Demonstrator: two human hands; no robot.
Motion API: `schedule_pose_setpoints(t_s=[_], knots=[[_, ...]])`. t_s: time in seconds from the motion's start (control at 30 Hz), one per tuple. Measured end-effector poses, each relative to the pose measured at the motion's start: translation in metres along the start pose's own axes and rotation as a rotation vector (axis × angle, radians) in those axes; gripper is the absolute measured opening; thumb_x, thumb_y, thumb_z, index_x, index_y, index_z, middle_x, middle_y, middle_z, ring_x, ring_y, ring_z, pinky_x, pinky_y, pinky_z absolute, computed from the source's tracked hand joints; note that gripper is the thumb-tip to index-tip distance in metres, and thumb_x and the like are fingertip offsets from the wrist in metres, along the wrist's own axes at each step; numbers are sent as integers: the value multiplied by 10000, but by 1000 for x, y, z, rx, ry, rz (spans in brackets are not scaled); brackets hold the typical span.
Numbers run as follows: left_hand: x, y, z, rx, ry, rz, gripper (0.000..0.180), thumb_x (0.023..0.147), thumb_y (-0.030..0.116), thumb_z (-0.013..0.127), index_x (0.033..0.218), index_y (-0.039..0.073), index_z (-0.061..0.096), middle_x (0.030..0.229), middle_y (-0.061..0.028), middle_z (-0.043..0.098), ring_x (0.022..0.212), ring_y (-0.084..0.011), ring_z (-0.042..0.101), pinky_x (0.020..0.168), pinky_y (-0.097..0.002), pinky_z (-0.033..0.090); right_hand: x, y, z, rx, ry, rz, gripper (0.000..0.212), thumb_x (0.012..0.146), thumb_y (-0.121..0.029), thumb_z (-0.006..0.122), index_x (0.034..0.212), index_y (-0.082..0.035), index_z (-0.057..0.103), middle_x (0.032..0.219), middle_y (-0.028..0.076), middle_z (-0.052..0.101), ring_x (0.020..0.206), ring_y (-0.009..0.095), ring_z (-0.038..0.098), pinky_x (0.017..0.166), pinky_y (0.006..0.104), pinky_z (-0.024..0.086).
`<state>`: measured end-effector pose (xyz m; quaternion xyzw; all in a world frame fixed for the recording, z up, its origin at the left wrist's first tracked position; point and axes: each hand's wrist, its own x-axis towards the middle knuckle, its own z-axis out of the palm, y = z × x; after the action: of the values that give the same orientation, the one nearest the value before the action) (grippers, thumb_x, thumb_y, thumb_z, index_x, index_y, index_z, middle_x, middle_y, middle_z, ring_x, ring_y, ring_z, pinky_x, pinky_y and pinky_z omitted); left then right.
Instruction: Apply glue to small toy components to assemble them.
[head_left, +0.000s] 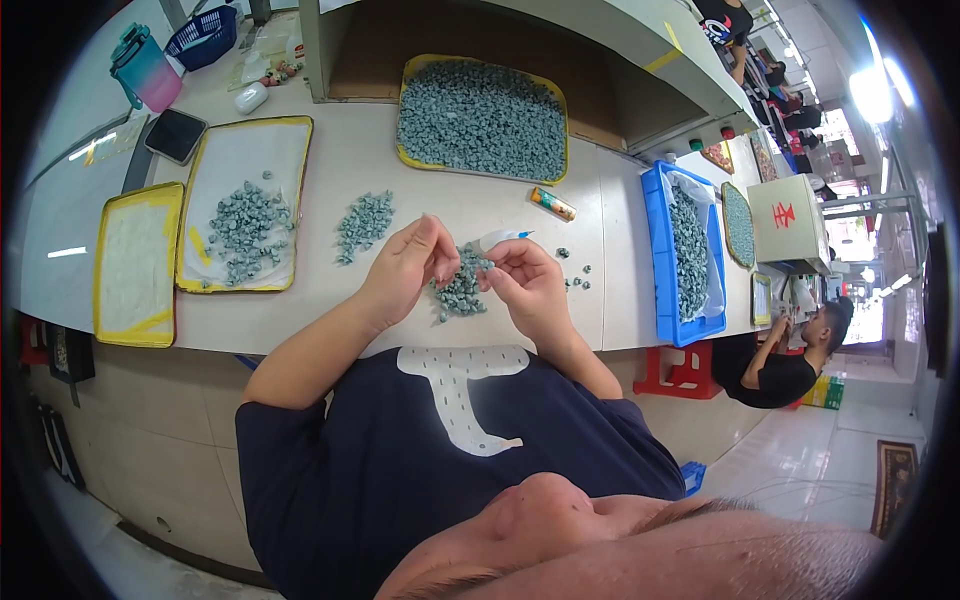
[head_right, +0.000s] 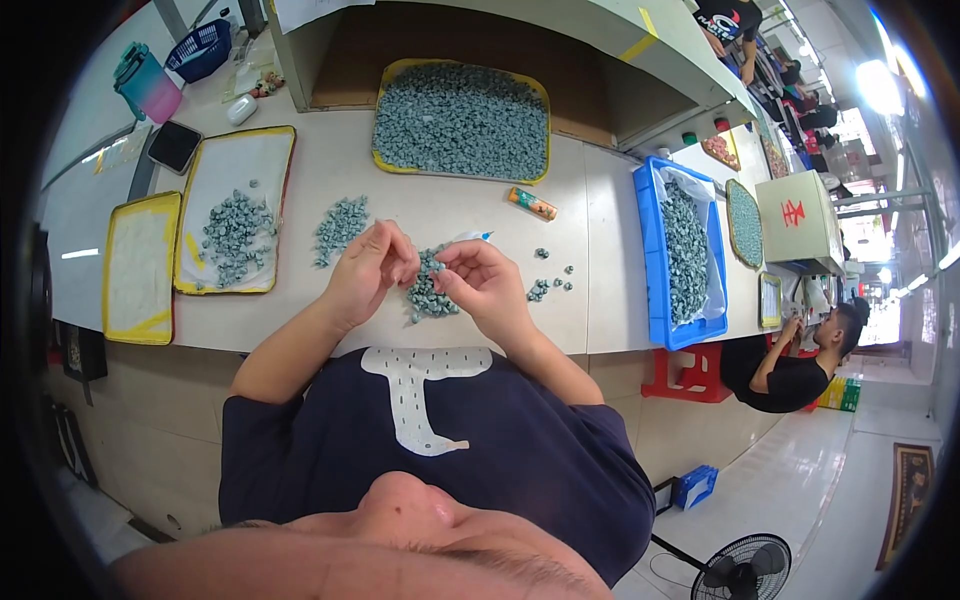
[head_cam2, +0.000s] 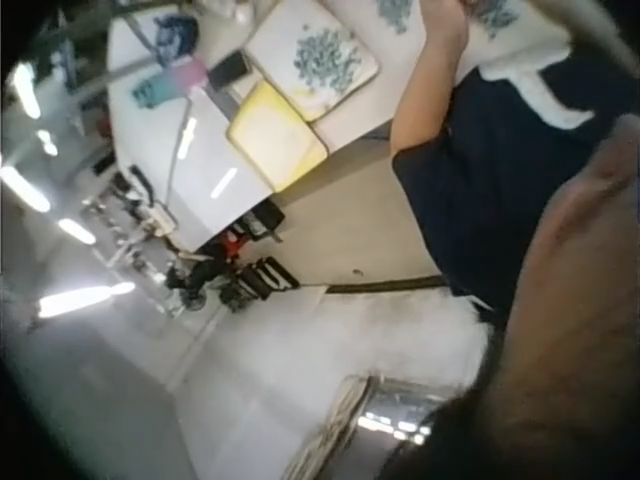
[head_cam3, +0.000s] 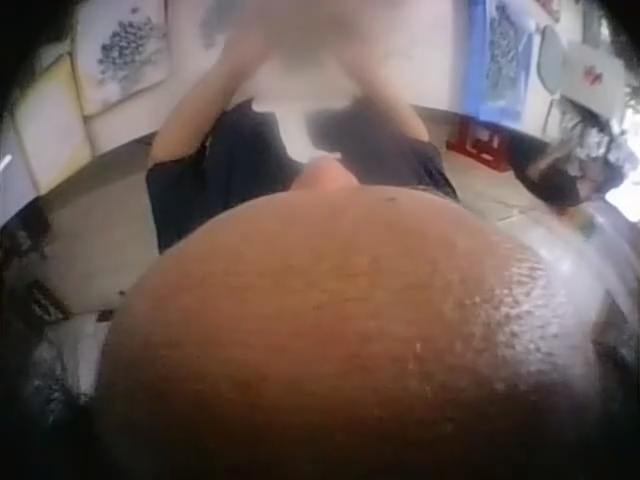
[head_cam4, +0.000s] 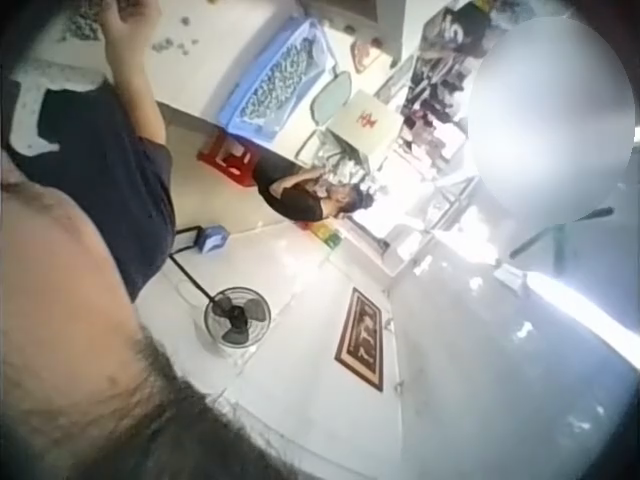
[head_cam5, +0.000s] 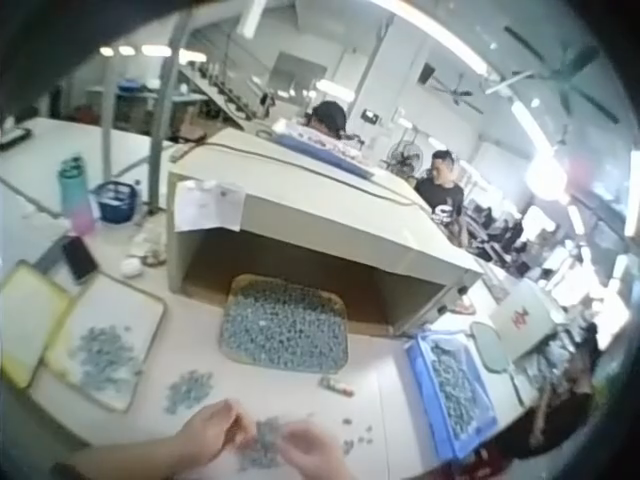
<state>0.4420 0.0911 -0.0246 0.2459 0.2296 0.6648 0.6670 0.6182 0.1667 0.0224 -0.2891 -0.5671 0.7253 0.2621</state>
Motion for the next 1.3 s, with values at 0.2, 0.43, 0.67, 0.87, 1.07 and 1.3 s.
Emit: schedule_pose_setpoints(t_s=[0.2,0.43,0.67,0.87,1.07,1.3], knots=[[-2,2,10,290,76,59,261,973,286,520,946,38,594,780,-36,531,751,-129,491,688,-255,401,1,-1,-4,98,-33,51,155,879,13,582,1031,20,549,883,79,616,774,132,595,724,262,496],[-3,3,10,661,0,305,140,870,89,662,980,4,650,964,-57,555,879,-139,510,780,-258,409,4,0,-6,422,-141,247,153,914,-44,578,1048,23,550,884,82,620,756,127,595,707,237,493],[0,2,6,597,21,311,96,879,60,647,966,20,636,954,-56,539,872,-139,504,788,-259,403,6,4,-3,392,-109,252,146,925,-54,562,1053,18,561,875,92,637,761,147,609,705,265,496],[0,-2,3,579,48,382,106,872,104,663,961,48,656,978,-38,518,799,-94,458,729,-223,384,1,5,7,-59,-28,-38,146,925,-15,566,1056,48,578,900,106,654,802,149,636,742,262,523],[-1,-4,5,546,75,406,125,870,148,676,951,55,660,1034,-46,449,846,-105,430,759,-231,375,0,6,7,-379,2,-227,138,893,35,597,1027,67,610,902,106,668,784,140,659,712,243,541],[1,-7,5,667,115,450,120,860,161,687,932,67,669,1055,-51,445,862,-125,435,770,-249,385,0,2,5,-532,29,-342,125,883,53,597,1002,69,630,878,115,673,741,136,663,673,232,538]])
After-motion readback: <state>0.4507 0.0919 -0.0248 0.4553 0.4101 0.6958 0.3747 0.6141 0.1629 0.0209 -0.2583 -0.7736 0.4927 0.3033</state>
